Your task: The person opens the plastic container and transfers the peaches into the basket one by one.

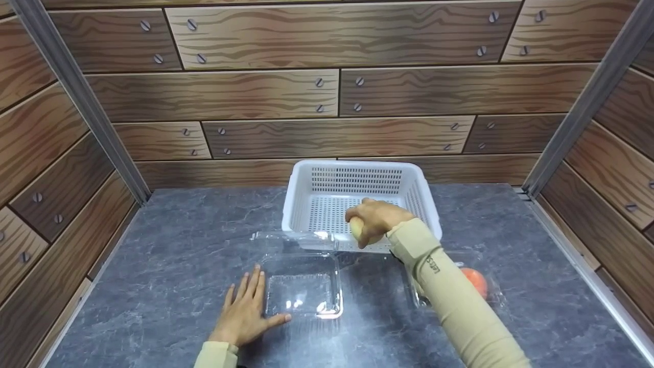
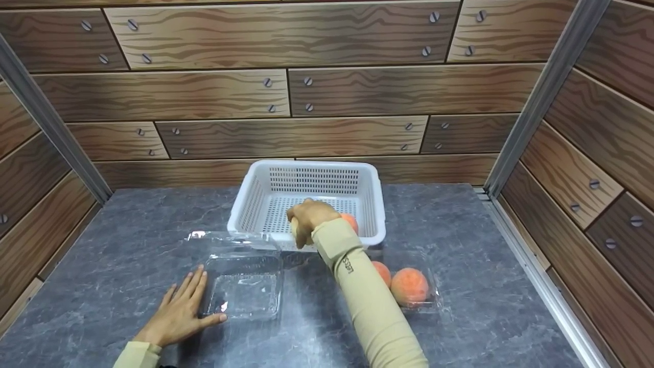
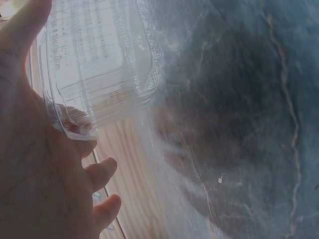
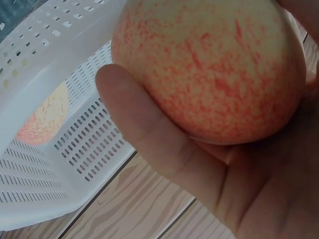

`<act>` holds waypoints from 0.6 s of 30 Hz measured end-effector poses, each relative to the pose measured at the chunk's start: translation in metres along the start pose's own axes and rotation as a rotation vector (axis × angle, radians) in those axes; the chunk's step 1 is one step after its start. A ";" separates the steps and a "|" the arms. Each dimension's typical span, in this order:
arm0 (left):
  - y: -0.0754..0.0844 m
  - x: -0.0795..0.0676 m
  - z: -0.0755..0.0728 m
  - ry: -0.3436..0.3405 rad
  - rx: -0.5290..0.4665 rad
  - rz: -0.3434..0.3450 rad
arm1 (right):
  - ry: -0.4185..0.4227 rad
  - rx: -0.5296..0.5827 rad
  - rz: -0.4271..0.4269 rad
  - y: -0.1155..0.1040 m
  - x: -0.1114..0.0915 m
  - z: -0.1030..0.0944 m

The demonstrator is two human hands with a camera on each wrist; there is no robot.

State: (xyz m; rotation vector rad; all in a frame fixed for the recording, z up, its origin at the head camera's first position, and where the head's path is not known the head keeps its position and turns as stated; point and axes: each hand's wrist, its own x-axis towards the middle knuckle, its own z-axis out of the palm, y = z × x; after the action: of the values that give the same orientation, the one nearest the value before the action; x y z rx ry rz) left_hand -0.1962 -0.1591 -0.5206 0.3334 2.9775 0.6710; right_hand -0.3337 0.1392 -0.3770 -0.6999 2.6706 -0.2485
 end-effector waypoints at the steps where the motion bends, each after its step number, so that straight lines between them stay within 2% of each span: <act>1: 0.000 0.000 0.000 0.005 -0.001 0.001 | 0.002 -0.003 0.000 0.000 0.001 0.000; 11: 0.000 0.001 0.001 0.000 0.011 -0.001 | 0.033 -0.006 -0.009 0.004 0.005 0.001; 18: 0.000 0.001 0.000 0.003 0.005 0.002 | 0.084 -0.038 -0.023 0.007 0.007 0.001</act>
State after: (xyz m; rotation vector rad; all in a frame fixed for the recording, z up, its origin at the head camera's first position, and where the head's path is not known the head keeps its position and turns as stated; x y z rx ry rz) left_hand -0.1969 -0.1588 -0.5204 0.3357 2.9831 0.6648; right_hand -0.3416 0.1413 -0.3816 -0.7475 2.7551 -0.2387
